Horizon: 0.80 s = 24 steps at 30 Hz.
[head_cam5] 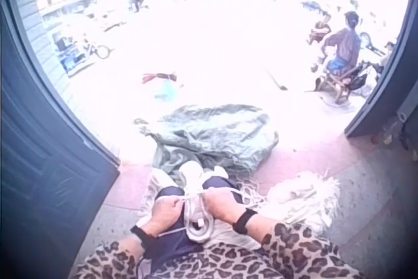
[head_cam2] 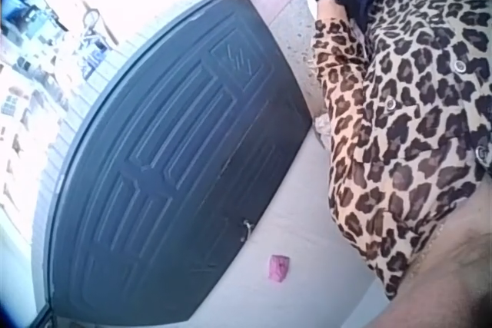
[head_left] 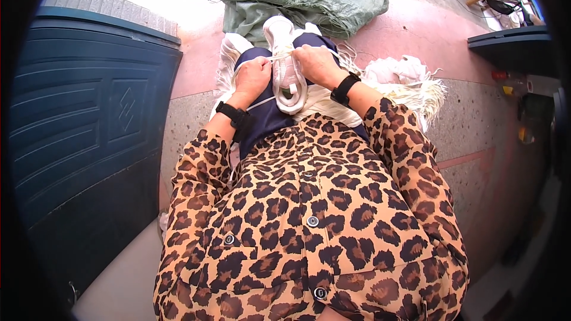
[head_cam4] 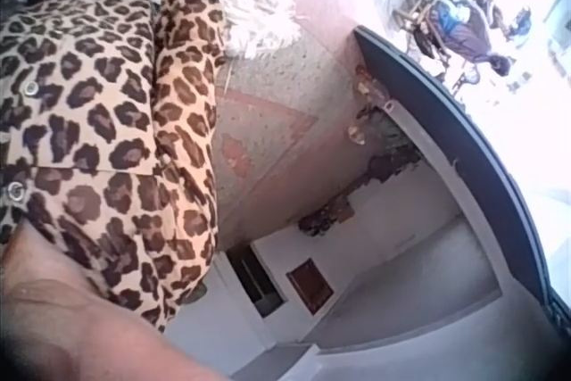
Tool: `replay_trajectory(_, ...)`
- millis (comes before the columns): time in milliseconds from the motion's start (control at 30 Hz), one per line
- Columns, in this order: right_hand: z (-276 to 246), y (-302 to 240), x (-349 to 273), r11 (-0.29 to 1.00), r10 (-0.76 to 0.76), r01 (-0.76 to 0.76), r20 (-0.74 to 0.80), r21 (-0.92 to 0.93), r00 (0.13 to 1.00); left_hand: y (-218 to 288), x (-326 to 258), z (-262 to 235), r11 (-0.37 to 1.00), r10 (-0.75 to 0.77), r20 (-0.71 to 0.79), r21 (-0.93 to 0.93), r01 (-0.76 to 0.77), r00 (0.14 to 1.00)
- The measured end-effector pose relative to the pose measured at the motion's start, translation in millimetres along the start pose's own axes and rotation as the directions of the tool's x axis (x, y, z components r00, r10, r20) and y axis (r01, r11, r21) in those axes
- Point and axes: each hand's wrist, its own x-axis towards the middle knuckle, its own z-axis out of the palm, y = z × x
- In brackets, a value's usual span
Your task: The recorder is threading laces into a white sneaker while sitting down.
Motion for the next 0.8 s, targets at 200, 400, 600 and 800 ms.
replay_trajectory(200, 0, -3, -1, 0.998, -0.021, 0.018, -0.041, -0.067, 0.999, 23, 6, -19, 0.823, 0.331, 0.136, 0.442, -0.357, 0.934)
replay_trajectory(400, -1, -4, -3, 0.994, 0.036, -0.041, -0.045, -0.105, 0.998, 25, 9, -10, 0.773, 0.384, 0.118, 0.501, -0.389, 0.916)
replay_trajectory(600, -11, -14, -15, 0.982, 0.019, -0.056, -0.205, -0.178, 0.978, 41, -14, -8, 0.830, 0.305, -0.097, 0.514, -0.215, 0.947)
replay_trajectory(800, -3, -2, -11, 0.982, 0.072, -0.079, -0.050, -0.170, 0.996, 9, -10, 3, 0.958, 0.129, -0.131, 0.272, -0.090, 0.983)
